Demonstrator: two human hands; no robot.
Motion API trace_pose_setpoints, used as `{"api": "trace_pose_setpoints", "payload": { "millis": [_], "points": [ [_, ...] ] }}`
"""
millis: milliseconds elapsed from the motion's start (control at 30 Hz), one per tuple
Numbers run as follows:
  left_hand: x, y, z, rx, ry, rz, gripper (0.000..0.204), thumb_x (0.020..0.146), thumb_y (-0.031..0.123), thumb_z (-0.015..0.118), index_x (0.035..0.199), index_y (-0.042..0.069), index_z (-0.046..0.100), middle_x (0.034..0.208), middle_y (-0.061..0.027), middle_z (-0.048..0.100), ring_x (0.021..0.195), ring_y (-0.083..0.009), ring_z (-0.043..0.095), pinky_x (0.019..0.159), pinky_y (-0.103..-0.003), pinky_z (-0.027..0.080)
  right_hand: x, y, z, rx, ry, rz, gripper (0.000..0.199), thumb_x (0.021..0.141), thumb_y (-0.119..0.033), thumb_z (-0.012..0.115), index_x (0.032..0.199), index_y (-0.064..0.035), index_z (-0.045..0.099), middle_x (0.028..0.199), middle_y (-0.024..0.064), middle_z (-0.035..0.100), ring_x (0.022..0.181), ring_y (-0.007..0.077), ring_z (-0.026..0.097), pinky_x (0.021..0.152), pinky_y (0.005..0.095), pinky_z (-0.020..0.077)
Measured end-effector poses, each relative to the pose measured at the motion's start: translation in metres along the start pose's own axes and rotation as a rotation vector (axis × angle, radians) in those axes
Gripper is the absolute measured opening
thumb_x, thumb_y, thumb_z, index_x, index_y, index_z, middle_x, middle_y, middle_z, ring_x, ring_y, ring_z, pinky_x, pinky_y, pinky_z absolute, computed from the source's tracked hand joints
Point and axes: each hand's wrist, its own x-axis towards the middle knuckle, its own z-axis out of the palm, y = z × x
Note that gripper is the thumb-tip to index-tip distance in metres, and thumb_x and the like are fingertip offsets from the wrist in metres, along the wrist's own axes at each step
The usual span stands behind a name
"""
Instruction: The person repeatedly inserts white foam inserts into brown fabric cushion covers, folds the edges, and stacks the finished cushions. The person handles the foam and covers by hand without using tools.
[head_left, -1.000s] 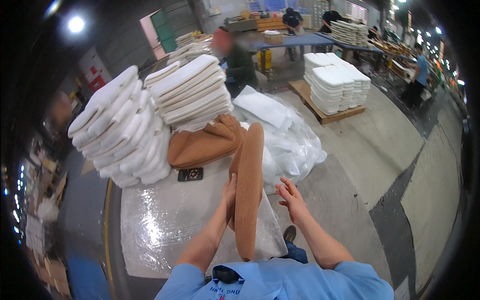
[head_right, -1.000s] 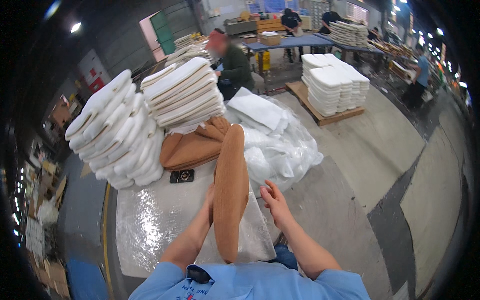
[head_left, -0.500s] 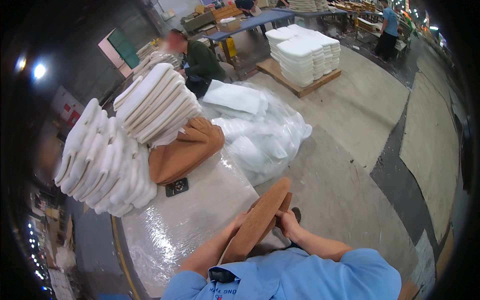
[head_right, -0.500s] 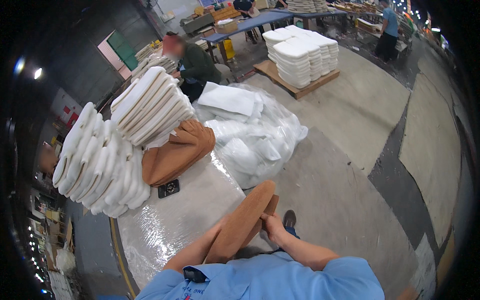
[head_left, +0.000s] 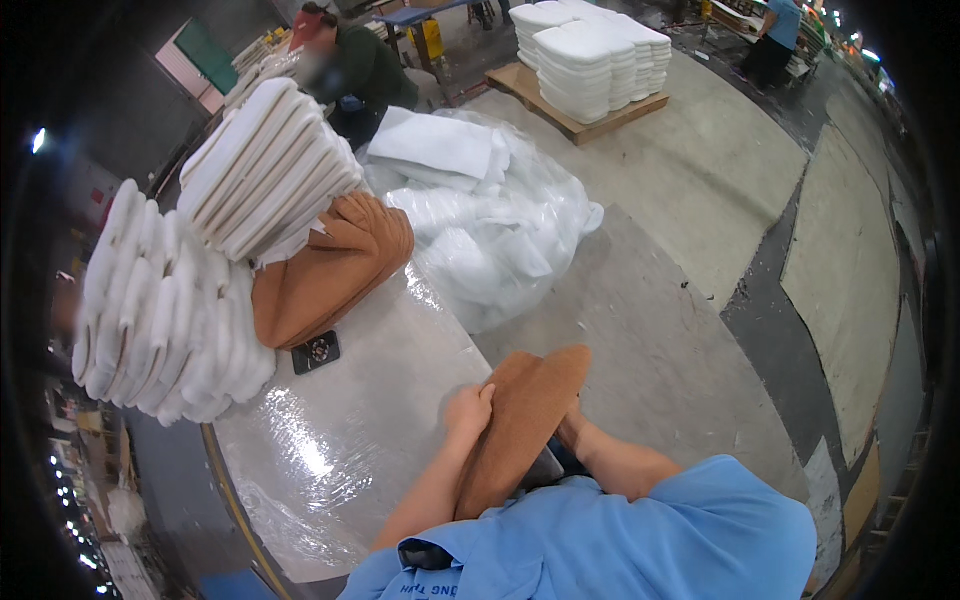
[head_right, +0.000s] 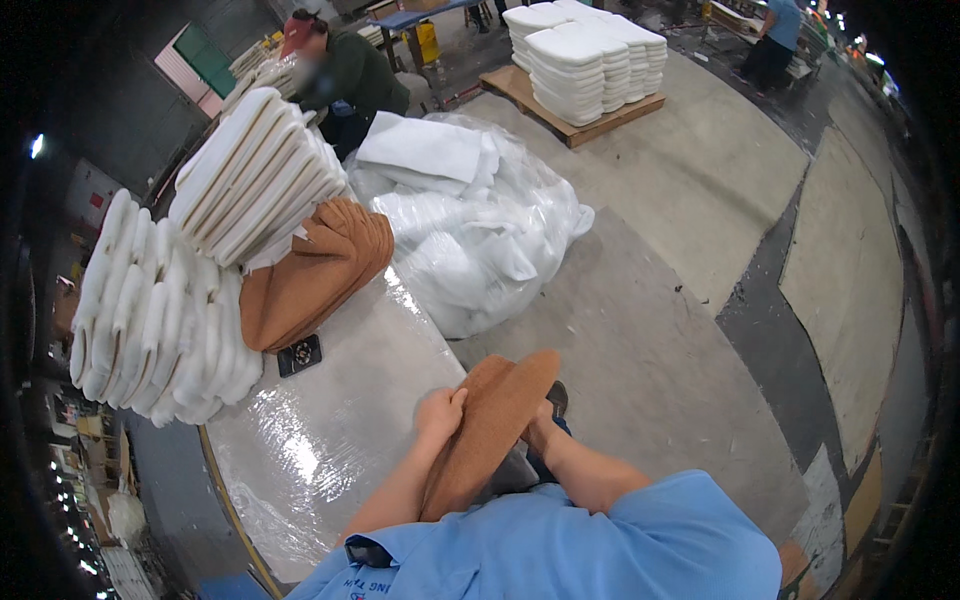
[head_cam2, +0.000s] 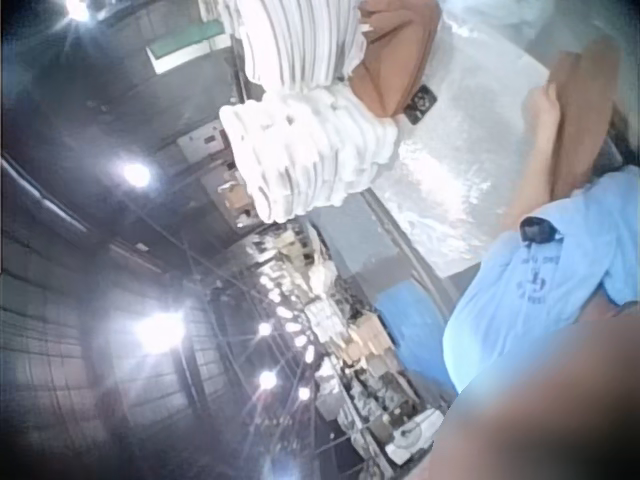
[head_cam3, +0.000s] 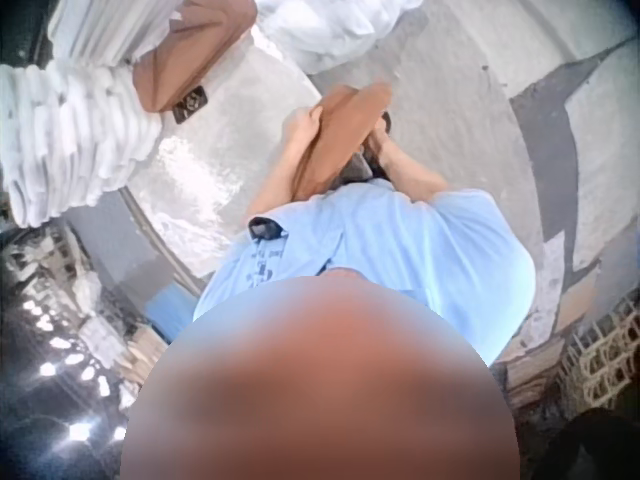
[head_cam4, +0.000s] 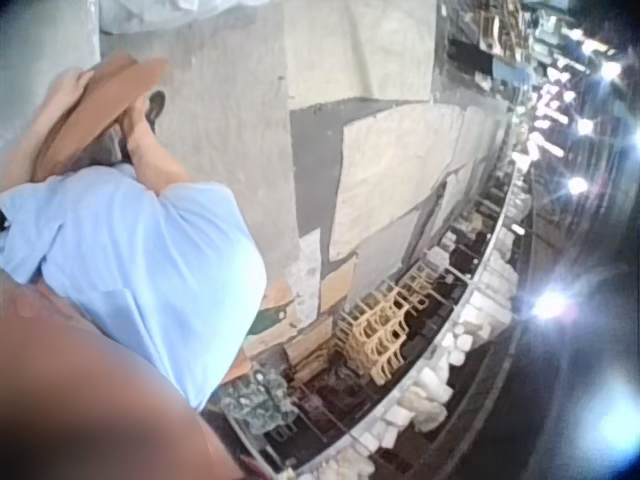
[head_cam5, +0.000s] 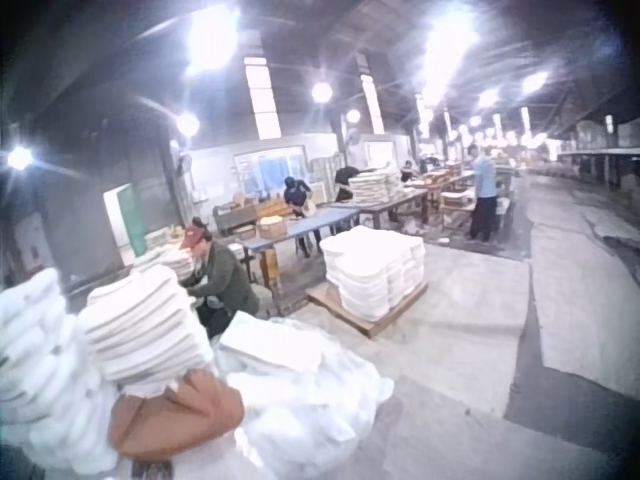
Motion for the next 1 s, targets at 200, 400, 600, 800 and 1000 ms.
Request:
{"api": "trace_pose_setpoints", "payload": {
  "millis": [200,400,600,800,1000],
  "points": [
    [0.007,0.005,0.026,-0.086,0.218,-0.02,0.042,0.106,0.042,0.055,0.09,0.006,0.068,0.09,-0.0205,0.072,0.085,-0.0438,0.069,0.075,-0.054,0.052,0.027,0.02,-0.027,-0.069,0.054,0.075,0.034,0.106,-0.028,0.058,0.126,-0.0019,0.066,0.12,0.0111,0.073,0.107,0.0238,0.069,0.093,0.0387,0.0553],
    [0.008,-0.008,0.053,-0.141,0.436,0.084,0.033,0.104,0.036,0.061,0.082,0.011,0.062,0.08,-0.014,0.068,0.074,-0.0384,0.066,0.066,-0.051,0.051,0.049,0.035,-0.039,-0.164,0.103,0.101,0.035,0.108,-0.031,0.057,0.125,-0.0019,0.066,0.12,0.0117,0.073,0.107,0.0246,0.069,0.093,0.0397,0.0556],
    [0.012,-0.012,0.055,-0.109,0.419,0.057,0.034,0.102,0.037,0.064,0.081,0.011,0.061,0.082,-0.012,0.069,0.077,-0.0373,0.067,0.066,-0.051,0.052,0.04,0.021,-0.049,-0.363,0.021,0.069,0.037,0.109,-0.033,0.055,0.124,-0.0018,0.067,0.119,0.0122,0.073,0.106,0.0253,0.069,0.092,0.0407,0.0559],
    [-0.018,-0.012,0.005,-0.37,0.416,0.192,0.027,0.102,0.031,0.064,0.107,0.006,0.072,0.1,-0.0169,0.073,0.097,-0.038,0.069,0.09,-0.048,0.053,0.042,-0.038,-0.047,-0.763,-0.136,-0.313,0.039,0.11,-0.036,0.053,0.123,-0.0018,0.067,0.118,0.0127,0.073,0.105,0.026,0.07,0.092,0.0418,0.0561],
    [-0.177,-0.111,-0.054,-0.906,-0.17,-0.102,0.038,0.112,0.028,0.048,0.122,0.001,0.074,0.129,-0.0118,0.073,0.129,-0.025,0.062,0.113,-0.042,0.044,-0.034,-0.168,0.043,-0.785,-0.248,-0.402,0.066,0.109,-0.061,0.042,0.114,-0.0029,0.071,0.11,0.0091,0.075,0.105,0.0202,0.067,0.093,0.0386,0.052]
  ]
}}
